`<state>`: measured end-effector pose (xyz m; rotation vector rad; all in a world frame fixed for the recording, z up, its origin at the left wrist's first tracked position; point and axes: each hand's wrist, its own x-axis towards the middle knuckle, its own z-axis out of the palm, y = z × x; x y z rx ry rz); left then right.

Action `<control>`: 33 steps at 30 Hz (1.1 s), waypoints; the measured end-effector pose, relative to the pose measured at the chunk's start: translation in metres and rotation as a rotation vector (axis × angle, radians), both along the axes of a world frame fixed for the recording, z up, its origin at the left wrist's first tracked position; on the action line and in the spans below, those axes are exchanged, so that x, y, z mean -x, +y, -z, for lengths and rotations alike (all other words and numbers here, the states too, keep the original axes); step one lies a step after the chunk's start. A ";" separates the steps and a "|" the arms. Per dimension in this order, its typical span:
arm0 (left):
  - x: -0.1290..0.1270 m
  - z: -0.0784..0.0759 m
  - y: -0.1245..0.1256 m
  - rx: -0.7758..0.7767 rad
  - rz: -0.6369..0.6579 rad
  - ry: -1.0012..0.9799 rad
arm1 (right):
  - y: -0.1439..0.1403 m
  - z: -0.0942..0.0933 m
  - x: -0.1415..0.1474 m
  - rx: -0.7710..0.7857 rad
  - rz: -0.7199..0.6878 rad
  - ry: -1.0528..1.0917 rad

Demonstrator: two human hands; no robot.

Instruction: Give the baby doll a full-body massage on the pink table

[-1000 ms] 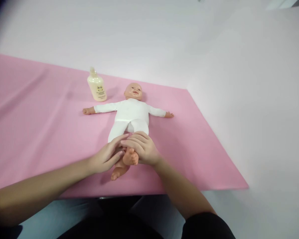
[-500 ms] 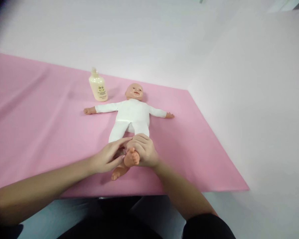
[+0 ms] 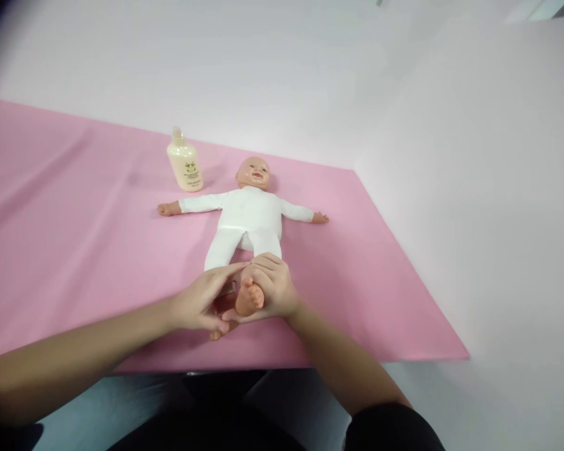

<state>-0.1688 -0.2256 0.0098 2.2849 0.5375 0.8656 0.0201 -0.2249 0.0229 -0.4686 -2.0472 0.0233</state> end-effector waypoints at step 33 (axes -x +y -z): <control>-0.002 -0.001 -0.003 -0.028 -0.025 0.051 | -0.016 -0.009 0.008 0.237 -0.134 0.077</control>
